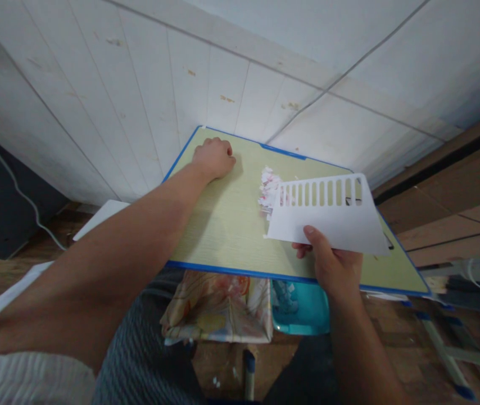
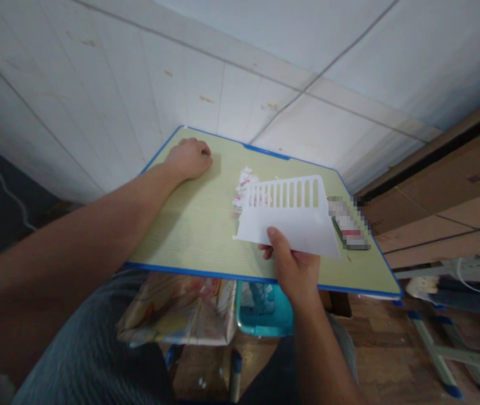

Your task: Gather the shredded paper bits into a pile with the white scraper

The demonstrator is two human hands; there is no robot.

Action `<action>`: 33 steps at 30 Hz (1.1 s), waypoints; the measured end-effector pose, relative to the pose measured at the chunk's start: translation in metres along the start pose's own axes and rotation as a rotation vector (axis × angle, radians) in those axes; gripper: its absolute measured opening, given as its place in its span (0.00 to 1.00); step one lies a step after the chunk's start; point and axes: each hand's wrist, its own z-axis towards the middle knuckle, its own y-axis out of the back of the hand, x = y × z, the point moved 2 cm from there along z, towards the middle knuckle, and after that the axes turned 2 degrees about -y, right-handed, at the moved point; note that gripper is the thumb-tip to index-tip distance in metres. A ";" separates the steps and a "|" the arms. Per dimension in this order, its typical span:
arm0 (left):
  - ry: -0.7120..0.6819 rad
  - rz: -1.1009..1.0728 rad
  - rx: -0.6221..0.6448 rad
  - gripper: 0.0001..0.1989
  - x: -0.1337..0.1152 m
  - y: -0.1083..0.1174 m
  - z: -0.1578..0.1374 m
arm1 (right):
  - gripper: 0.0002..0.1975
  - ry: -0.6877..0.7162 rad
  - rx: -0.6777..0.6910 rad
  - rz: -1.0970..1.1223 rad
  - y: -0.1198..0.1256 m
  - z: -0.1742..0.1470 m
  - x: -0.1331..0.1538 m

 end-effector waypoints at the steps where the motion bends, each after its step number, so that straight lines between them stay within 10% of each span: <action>1: 0.002 -0.002 0.004 0.19 0.000 0.000 0.000 | 0.16 -0.007 -0.019 0.005 0.000 0.001 0.001; 7: 0.019 -0.004 0.023 0.18 -0.003 0.003 -0.003 | 0.16 0.003 -0.100 0.031 -0.011 0.003 -0.001; 33: 0.006 0.046 0.005 0.19 -0.003 0.000 0.002 | 0.26 -0.058 0.366 0.084 -0.008 -0.018 0.006</action>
